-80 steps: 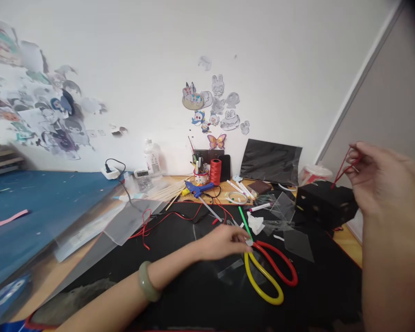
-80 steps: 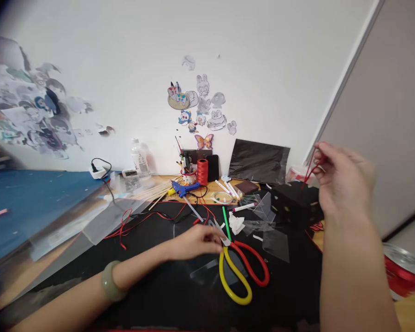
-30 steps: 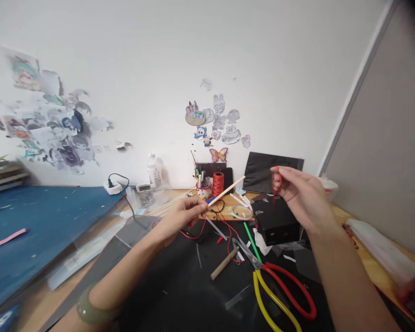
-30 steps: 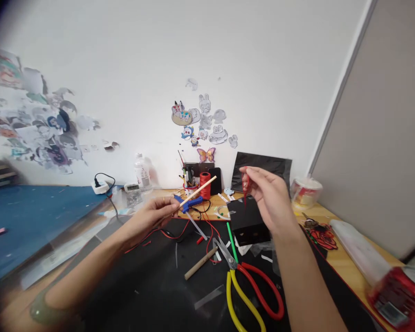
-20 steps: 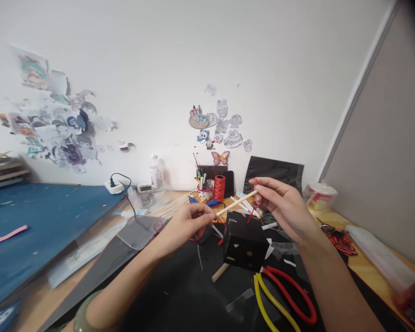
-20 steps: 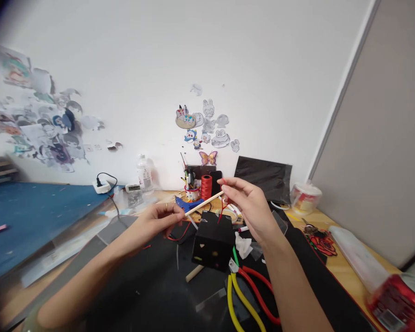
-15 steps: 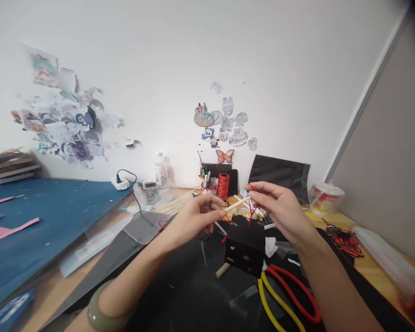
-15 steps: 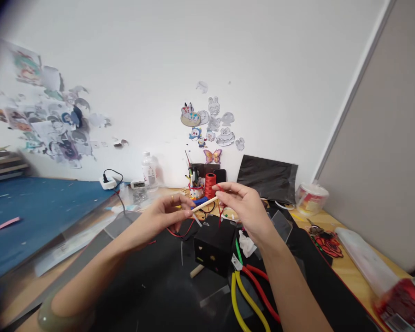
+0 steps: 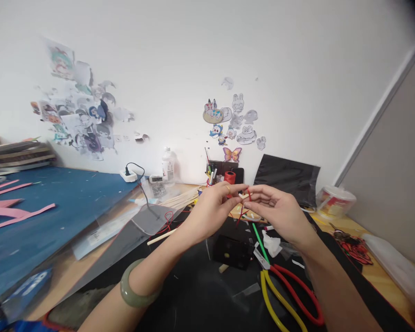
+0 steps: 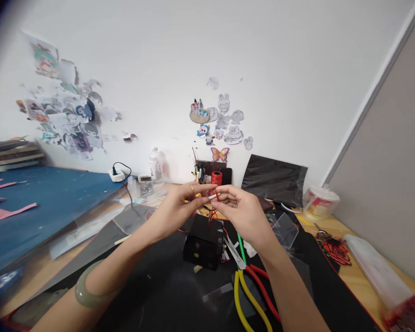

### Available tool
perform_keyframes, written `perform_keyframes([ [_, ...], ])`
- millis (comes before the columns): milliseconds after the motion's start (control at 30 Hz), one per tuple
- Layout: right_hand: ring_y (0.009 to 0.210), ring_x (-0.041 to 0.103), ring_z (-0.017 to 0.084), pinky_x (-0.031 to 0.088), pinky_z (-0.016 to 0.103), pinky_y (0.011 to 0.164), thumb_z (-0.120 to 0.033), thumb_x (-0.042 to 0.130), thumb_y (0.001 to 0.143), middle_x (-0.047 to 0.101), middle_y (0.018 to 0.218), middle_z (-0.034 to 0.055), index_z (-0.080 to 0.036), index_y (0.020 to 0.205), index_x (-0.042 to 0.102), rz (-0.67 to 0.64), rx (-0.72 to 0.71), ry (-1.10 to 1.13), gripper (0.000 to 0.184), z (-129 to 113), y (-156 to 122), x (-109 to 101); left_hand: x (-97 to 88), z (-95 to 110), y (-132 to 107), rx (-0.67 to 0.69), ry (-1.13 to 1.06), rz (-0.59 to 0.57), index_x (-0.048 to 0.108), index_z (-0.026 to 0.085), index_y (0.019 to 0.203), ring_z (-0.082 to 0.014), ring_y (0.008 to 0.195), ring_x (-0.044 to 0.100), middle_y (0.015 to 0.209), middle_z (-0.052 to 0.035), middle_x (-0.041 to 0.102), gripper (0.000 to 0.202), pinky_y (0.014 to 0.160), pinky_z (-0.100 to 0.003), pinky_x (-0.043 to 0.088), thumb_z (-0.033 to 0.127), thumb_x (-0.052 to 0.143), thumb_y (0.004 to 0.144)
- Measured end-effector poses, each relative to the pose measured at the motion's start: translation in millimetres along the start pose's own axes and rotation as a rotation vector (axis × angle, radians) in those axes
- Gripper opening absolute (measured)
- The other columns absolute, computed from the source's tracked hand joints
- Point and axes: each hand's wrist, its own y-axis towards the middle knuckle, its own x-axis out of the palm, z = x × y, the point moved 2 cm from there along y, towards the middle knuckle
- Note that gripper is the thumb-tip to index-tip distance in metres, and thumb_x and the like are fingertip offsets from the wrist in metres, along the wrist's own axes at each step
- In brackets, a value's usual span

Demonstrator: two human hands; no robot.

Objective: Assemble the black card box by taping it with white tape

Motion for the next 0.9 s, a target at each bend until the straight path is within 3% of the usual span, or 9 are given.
perform_keyframes([
  [233, 0.07, 0.065, 0.018, 0.051, 0.029, 0.063, -0.034, 0.073, 0.063, 0.069, 0.069, -0.0006, -0.022, 0.099, 0.053, 0.023, 0.083, 0.014, 0.043, -2.3, -1.0, 3.6, -2.1, -2.4, -1.1, -0.013, 0.017, -0.011, 0.06, 0.02, 0.113, -0.0153, 0.082, 0.056, 0.094, -0.0053, 0.062, 0.031, 0.074, -0.027, 0.043, 0.02, 0.045, 0.086],
  [500, 0.07, 0.064, 0.016, 0.05, 0.029, 0.069, -0.034, 0.071, 0.065, 0.068, 0.071, -0.0004, -0.021, 0.096, 0.057, -0.012, 0.049, 0.015, 0.036, -0.7, -1.0, 1.2, -3.1, -5.3, -1.4, -0.058, -0.036, -0.006, 0.062, 0.019, 0.109, -0.0151, 0.081, 0.057, 0.095, -0.0044, 0.066, 0.029, 0.068, -0.024, 0.042, 0.024, 0.047, 0.085],
  [733, 0.071, 0.062, 0.015, 0.049, 0.028, 0.069, -0.035, 0.074, 0.063, 0.066, 0.075, 0.0008, -0.02, 0.088, 0.06, -0.007, 0.046, 0.008, 0.033, 3.7, 1.4, 0.8, -4.9, -11.9, 1.5, -0.179, -0.264, 0.011, 0.067, 0.014, 0.092, -0.0126, 0.07, 0.057, 0.08, -0.0035, 0.068, 0.024, 0.061, -0.022, 0.042, 0.03, 0.055, 0.079],
  [900, 0.072, 0.062, 0.015, 0.049, 0.027, 0.07, -0.034, 0.073, 0.063, 0.067, 0.076, 0.0018, -0.018, 0.076, 0.065, -0.034, 0.075, -0.04, 0.023, 1.9, 0.8, 4.0, -4.2, -13.2, 4.2, -0.277, -0.373, 0.047, 0.06, 0.012, 0.076, -0.0043, 0.049, 0.045, 0.063, 0.0015, 0.058, 0.017, 0.048, -0.017, 0.035, 0.028, 0.06, 0.074],
])
